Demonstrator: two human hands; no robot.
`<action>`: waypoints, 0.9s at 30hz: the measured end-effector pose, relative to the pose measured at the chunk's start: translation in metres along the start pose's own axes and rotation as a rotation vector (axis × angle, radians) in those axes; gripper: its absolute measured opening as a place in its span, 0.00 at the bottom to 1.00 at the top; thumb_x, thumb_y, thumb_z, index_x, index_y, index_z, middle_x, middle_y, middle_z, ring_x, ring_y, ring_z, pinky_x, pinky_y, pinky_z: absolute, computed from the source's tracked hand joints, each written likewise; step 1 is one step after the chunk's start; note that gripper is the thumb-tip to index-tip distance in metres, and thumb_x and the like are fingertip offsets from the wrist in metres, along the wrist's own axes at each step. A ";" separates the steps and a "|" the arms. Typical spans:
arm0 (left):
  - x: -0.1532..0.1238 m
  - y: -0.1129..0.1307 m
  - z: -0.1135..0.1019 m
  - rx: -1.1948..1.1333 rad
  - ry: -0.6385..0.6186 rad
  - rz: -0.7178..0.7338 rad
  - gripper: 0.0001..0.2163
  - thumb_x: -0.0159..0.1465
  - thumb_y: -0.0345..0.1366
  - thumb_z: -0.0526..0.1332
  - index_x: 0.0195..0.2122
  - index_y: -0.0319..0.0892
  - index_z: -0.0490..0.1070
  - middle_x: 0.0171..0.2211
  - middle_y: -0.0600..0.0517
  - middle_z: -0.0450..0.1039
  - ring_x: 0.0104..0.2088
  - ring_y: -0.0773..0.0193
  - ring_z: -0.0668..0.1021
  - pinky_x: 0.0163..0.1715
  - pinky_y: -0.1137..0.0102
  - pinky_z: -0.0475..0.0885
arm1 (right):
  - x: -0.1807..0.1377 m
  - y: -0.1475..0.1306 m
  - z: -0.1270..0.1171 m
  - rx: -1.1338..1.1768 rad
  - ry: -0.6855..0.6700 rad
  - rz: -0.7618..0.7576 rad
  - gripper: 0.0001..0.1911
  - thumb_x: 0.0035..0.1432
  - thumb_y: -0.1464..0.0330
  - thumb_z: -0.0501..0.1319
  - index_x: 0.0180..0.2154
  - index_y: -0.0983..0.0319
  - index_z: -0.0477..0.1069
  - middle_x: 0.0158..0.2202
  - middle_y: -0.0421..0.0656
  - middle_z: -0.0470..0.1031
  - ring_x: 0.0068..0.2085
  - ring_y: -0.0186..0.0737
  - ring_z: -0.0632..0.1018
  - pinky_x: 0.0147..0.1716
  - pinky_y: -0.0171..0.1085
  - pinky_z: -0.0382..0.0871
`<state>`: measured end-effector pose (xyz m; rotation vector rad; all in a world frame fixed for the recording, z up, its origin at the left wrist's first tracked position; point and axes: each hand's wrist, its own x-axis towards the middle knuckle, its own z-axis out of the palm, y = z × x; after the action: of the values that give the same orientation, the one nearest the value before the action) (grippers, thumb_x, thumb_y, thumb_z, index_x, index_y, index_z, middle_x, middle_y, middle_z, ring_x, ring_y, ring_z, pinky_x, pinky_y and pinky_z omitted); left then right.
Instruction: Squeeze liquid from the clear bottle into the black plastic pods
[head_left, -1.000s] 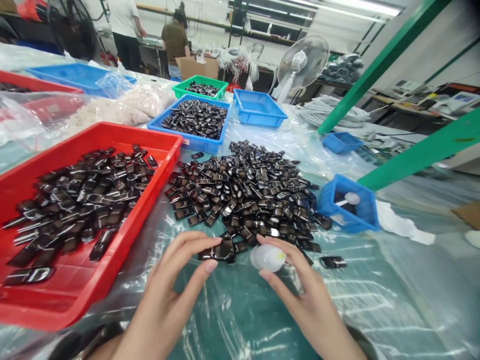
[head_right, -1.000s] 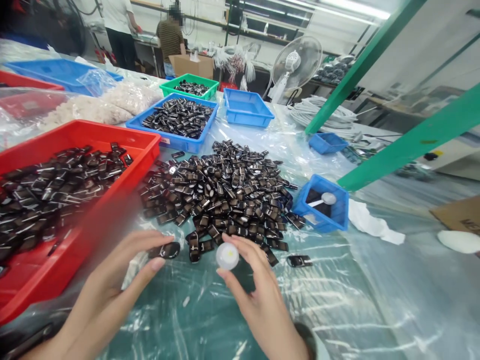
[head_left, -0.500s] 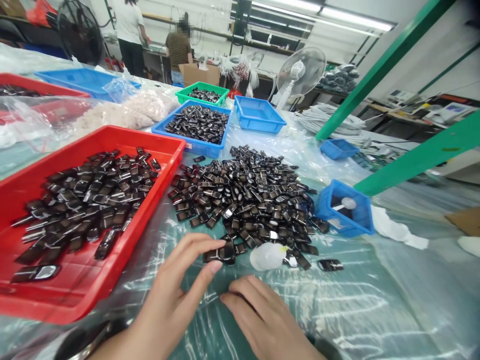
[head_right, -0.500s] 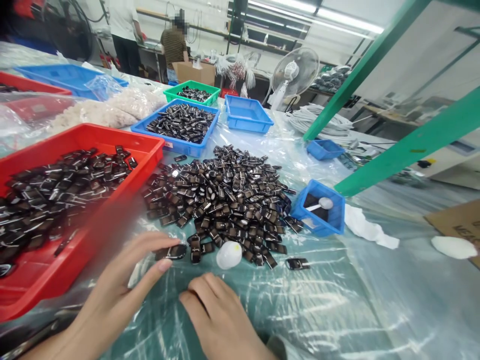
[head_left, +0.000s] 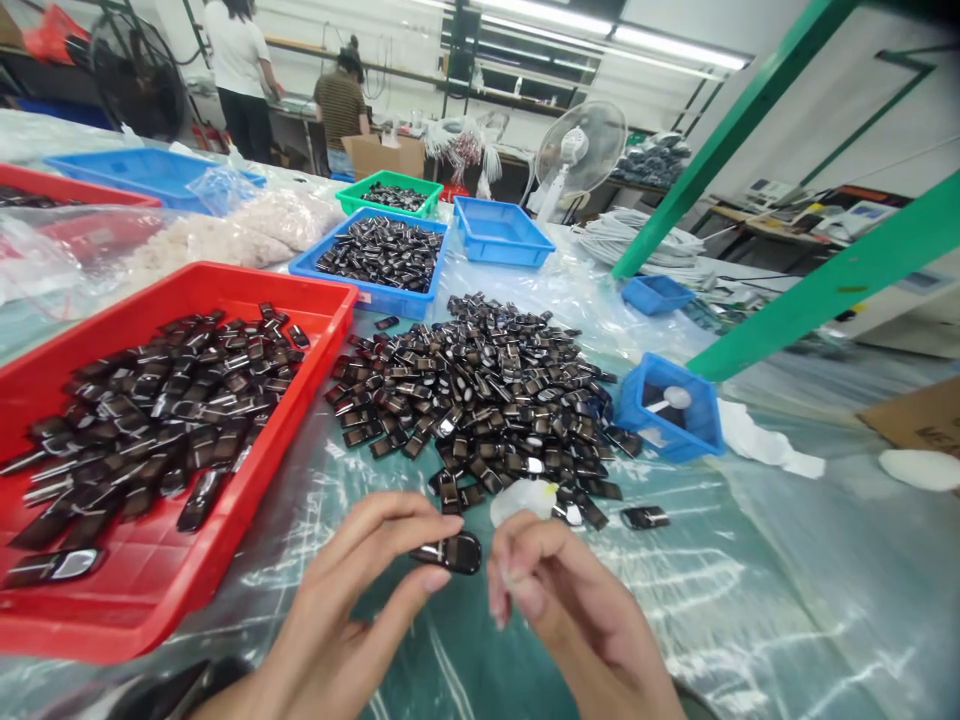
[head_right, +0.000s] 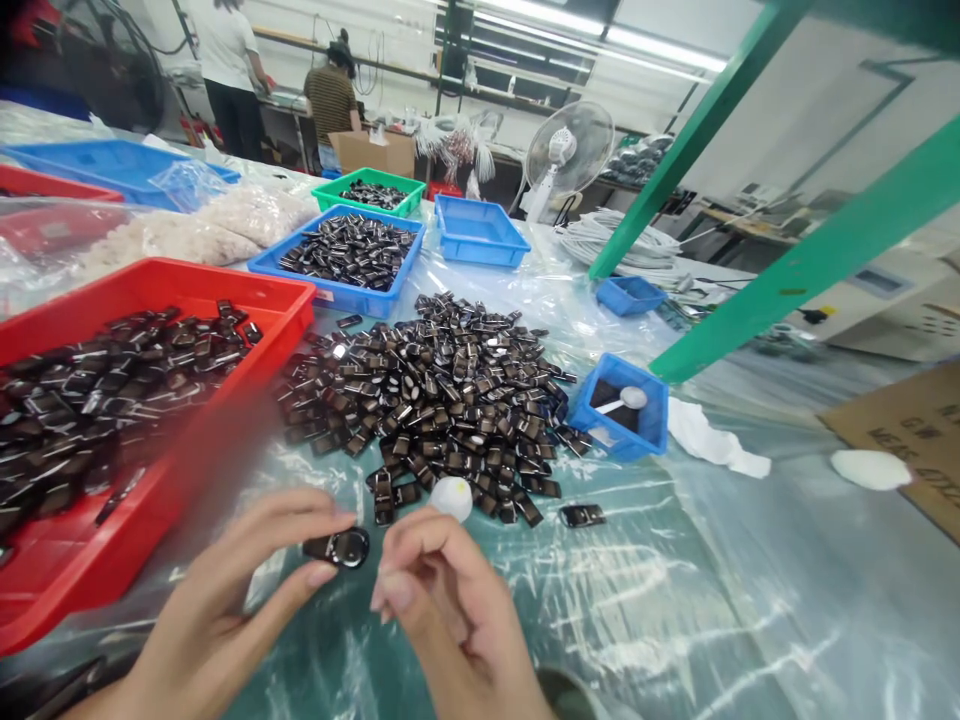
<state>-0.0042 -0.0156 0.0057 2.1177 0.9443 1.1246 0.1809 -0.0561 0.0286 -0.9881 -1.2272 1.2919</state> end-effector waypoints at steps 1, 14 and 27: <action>0.000 0.000 0.000 -0.004 -0.013 0.026 0.11 0.68 0.31 0.57 0.51 0.51 0.67 0.45 0.53 0.69 0.46 0.66 0.74 0.45 0.76 0.71 | 0.000 0.000 0.000 0.128 -0.004 0.071 0.06 0.65 0.62 0.58 0.37 0.55 0.70 0.34 0.36 0.65 0.32 0.30 0.71 0.35 0.31 0.67; -0.001 0.001 0.000 0.022 -0.006 0.137 0.09 0.70 0.33 0.55 0.49 0.45 0.68 0.42 0.51 0.71 0.44 0.64 0.74 0.43 0.73 0.71 | 0.004 0.006 0.004 0.550 -0.030 0.358 0.07 0.58 0.65 0.66 0.32 0.61 0.73 0.28 0.36 0.69 0.28 0.28 0.70 0.30 0.28 0.66; -0.010 0.017 -0.007 0.114 0.014 0.128 0.12 0.69 0.35 0.56 0.52 0.53 0.70 0.41 0.53 0.78 0.39 0.63 0.80 0.41 0.72 0.76 | 0.005 0.027 0.011 0.654 -0.279 0.379 0.18 0.55 0.56 0.66 0.42 0.57 0.66 0.29 0.34 0.65 0.25 0.27 0.69 0.28 0.29 0.65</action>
<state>-0.0084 -0.0326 0.0172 2.2930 0.9094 1.1744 0.1659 -0.0502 0.0042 -0.5808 -0.7314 2.0146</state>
